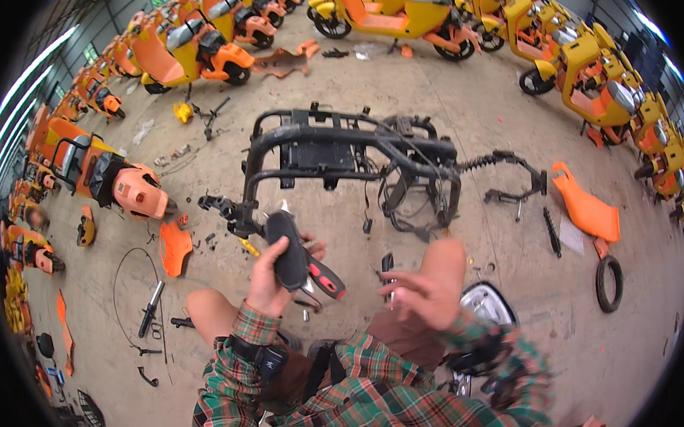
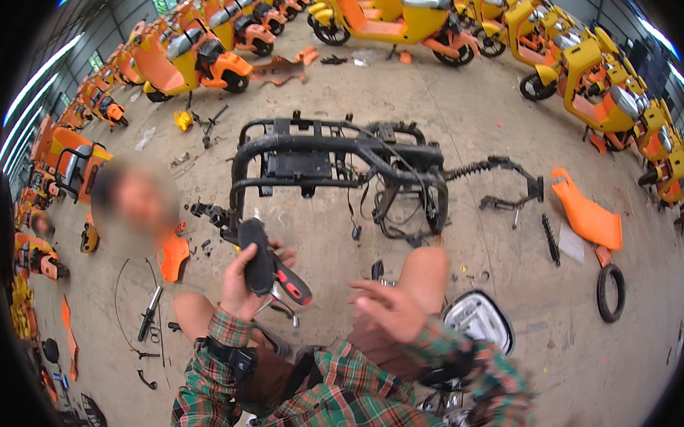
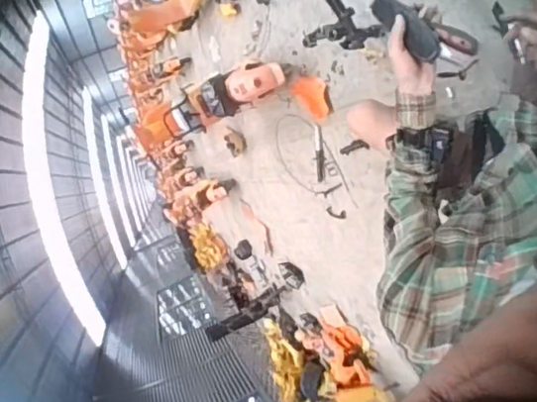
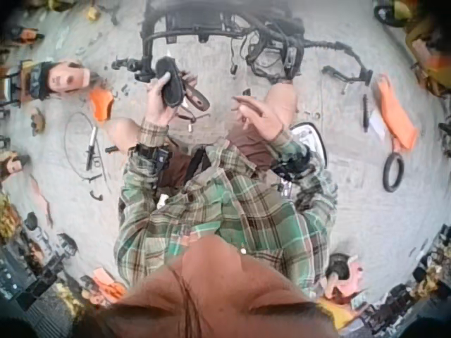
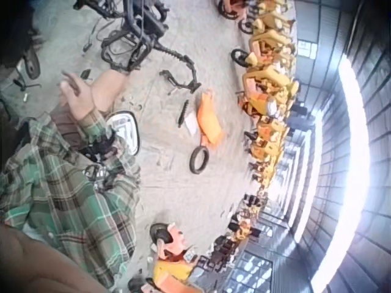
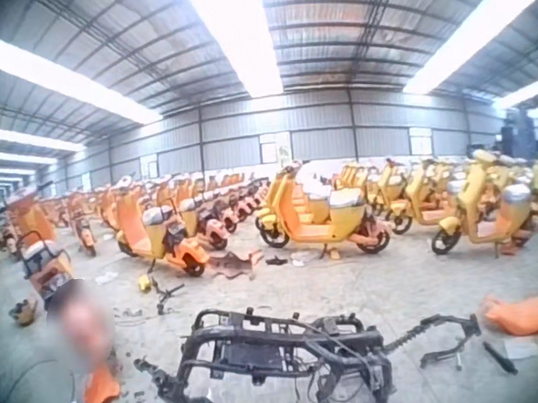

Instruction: The person holds a black plastic panel and uses a screwdriver to tighten a screw on it while sitting on the floor in a warehouse full of scooters.

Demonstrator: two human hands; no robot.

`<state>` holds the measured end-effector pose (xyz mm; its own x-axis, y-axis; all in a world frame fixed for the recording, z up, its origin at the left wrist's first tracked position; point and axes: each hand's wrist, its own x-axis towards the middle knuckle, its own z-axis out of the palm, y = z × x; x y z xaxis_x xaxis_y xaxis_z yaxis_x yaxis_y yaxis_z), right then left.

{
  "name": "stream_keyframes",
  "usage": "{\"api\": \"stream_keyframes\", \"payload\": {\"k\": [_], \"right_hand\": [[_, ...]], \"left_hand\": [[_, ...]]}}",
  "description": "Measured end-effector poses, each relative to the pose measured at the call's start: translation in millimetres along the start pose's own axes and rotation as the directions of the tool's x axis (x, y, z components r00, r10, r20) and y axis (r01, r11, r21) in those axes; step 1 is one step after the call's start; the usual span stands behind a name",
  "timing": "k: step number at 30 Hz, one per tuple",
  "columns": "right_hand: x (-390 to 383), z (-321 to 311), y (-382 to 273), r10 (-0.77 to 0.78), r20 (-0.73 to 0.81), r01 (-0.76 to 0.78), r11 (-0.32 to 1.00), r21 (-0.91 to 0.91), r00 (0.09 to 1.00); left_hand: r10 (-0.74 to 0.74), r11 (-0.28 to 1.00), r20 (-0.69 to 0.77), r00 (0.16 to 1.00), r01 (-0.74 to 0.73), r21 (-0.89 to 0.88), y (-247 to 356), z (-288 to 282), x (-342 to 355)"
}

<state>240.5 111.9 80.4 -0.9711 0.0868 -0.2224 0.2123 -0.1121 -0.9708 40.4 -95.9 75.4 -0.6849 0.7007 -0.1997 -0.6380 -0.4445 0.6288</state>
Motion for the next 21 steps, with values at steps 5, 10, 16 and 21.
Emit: {"api": "stream_keyframes", "payload": {"k": [5, 10, 16, 21], "right_hand": [[76, 52, 66, -0.107, 0.008, 0.081, 0.803, 0.591, 0.994], [85, 50, 80, -0.124, -0.201, 0.205, 0.866, 0.456, 0.972], [67, -2, 78, -0.299, -0.784, 0.406, 0.912, -0.066, 0.544], [37, -15, 30, -0.505, -0.773, 0.512, 0.813, -0.277, 0.383]], "left_hand": [[0.027, 0.968, -0.023, 0.999, -0.021, 0.249, -21, 27, 5], [-0.019, 0.961, -0.024, 1.000, 0.025, 0.275, -28, 13, 9], [-0.194, 0.974, 0.092, 0.977, 0.181, 0.138, -32, -9, 26], [-0.204, 0.979, 0.050, 0.978, 0.202, 0.036, -46, -37, 32]]}}
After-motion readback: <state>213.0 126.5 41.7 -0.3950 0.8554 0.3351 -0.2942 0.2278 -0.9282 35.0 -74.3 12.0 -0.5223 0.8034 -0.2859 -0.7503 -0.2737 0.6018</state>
